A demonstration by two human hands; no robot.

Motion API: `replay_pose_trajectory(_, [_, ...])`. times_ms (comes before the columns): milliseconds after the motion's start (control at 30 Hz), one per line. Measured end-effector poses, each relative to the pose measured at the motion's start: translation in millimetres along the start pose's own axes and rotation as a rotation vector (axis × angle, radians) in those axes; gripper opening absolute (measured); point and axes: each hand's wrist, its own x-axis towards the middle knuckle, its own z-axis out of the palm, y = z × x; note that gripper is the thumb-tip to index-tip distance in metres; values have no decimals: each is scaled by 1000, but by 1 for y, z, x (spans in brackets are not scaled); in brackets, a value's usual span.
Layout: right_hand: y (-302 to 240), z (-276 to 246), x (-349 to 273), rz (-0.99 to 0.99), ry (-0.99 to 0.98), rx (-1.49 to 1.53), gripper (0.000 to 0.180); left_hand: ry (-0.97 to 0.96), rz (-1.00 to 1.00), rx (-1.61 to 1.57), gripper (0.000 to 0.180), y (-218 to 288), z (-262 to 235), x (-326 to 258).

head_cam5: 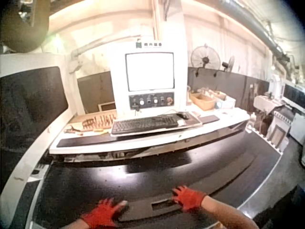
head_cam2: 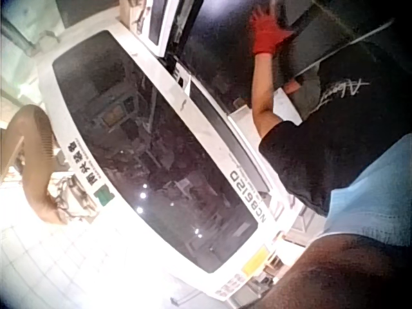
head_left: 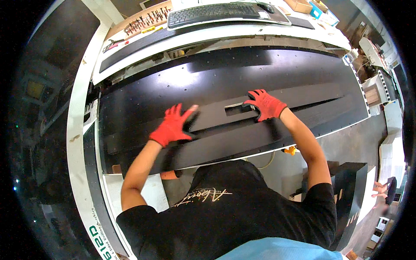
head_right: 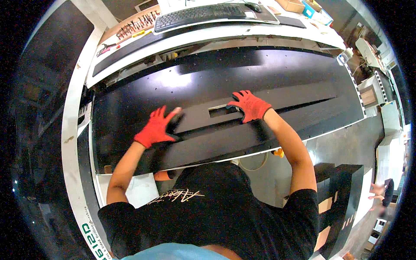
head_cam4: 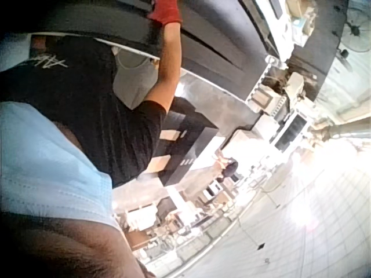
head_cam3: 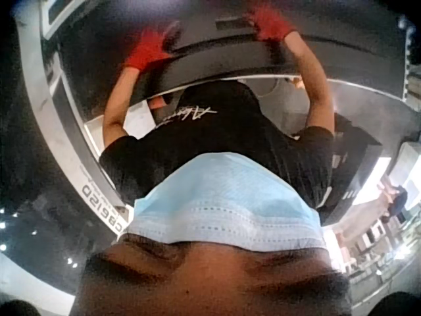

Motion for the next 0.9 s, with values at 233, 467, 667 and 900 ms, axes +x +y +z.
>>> replay_pose_trajectory(233, [28,-7,-20,160,-131,-71,136,-81,99,-5,106,95,23,104])
replay_pose_trajectory(467, [46,6,-24,129,-14,25,135,-189,35,48,96,96,27,122])
replay_pose_trajectory(667, [37,1,-25,172,-69,48,129,-82,88,56,89,94,31,116])
replay_pose_trajectory(900, [42,0,-21,174,-38,79,129,-65,83,56,91,90,36,118])
